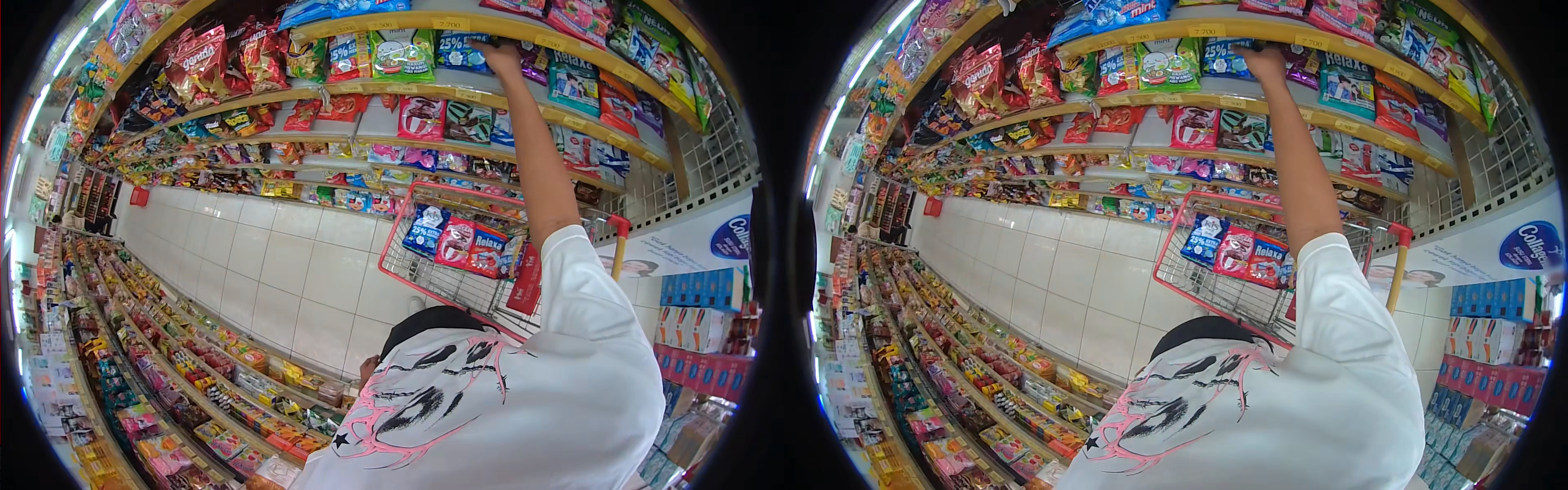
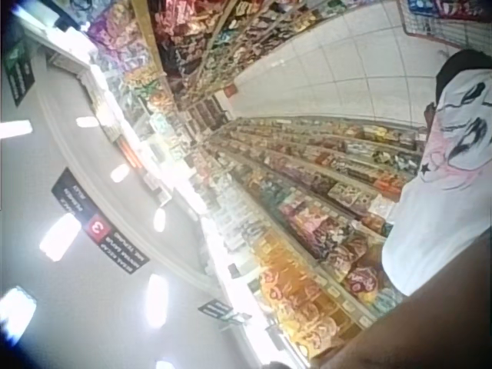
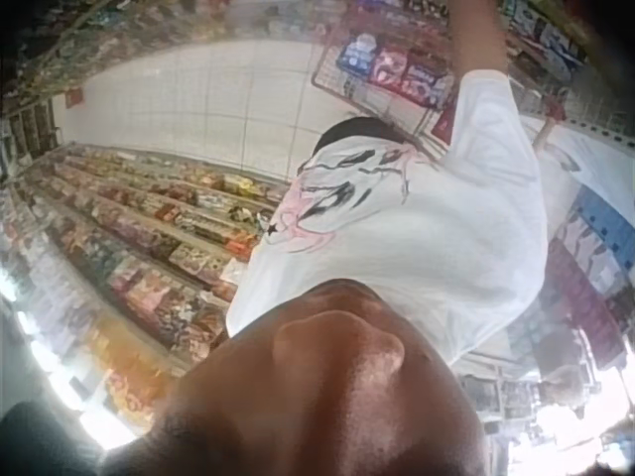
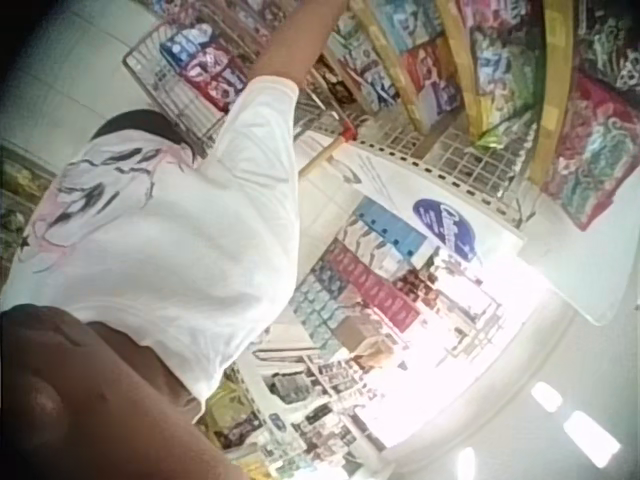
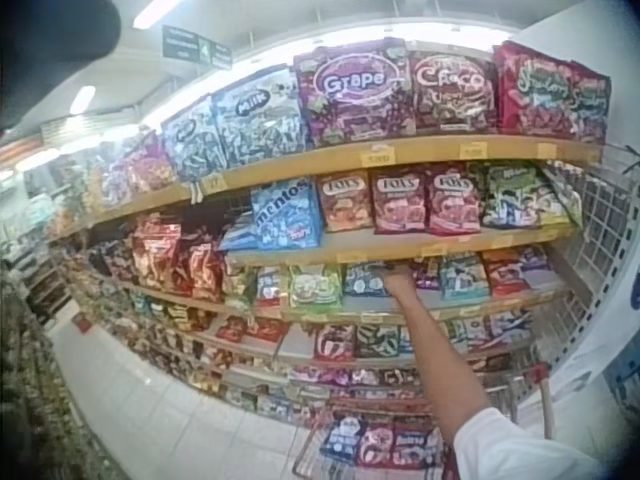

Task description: Selecting various snack bags from shelves and placing them in a grocery cart.

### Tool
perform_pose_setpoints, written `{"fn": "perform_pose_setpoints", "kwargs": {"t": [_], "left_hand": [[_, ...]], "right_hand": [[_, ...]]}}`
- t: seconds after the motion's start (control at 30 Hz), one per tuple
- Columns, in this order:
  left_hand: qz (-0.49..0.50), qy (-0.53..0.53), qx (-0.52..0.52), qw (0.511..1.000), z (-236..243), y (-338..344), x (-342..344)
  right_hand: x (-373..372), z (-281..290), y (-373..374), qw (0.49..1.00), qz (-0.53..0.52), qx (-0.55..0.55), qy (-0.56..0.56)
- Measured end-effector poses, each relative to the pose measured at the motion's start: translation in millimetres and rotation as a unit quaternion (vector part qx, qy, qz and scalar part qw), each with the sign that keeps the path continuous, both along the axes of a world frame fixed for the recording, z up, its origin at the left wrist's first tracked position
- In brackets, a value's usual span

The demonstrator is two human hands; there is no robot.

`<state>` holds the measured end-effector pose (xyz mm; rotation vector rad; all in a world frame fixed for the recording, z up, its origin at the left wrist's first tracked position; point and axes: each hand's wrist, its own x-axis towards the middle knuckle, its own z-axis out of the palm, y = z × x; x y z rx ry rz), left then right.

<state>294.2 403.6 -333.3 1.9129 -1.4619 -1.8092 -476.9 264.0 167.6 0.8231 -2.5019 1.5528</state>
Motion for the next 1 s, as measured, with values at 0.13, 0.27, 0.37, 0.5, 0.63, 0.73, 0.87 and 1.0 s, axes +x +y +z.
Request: {"fn": "perform_pose_setpoints", "kwargs": {"t": [0.13, 0.27, 0.37, 0.5, 0.63, 0.73, 0.87, 1.0], "left_hand": [[-0.013, 0.035, -0.033, 0.999, -7.9, 11.2, 4.9], [-0.023, -0.014, -0.039, 0.999, 144.8, -13.7, -84.7], [0.041, 0.074, 0.001, 0.996, 166.4, -44.5, -117.6], [-0.075, 0.191, -0.066, 0.976, 242.8, -96.8, -198.0], [-0.235, 0.347, -0.023, 0.908, 357.6, -116.0, -282.5], [-0.313, 0.432, 0.026, 0.845, 411.2, -105.9, -316.2], [-0.344, 0.412, 0.019, 0.844, 428.2, -95.6, -327.8], [-0.31, 0.391, 0.034, 0.866, 416.1, -100.4, -312.8]], "right_hand": [[7.1, 5.0, 31.3, 0.973, 0.054, -0.198, -0.108], [51.0, 8.1, 102.2, 0.953, 0.056, -0.176, -0.242], [104.8, 3.9, 148.5, 0.917, 0.101, -0.242, -0.301], [202.1, -1.0, 194.3, 0.865, 0.106, -0.292, -0.394], [263.5, -35.9, 216.5, 0.826, 0.122, -0.309, -0.455], [305.0, -44.6, 221.2, 0.813, 0.123, -0.297, -0.486], [348.0, -48.5, 215.6, 0.825, 0.109, -0.293, -0.47], [371.9, -69.6, 211.7, 0.802, 0.074, -0.32, -0.498]]}}
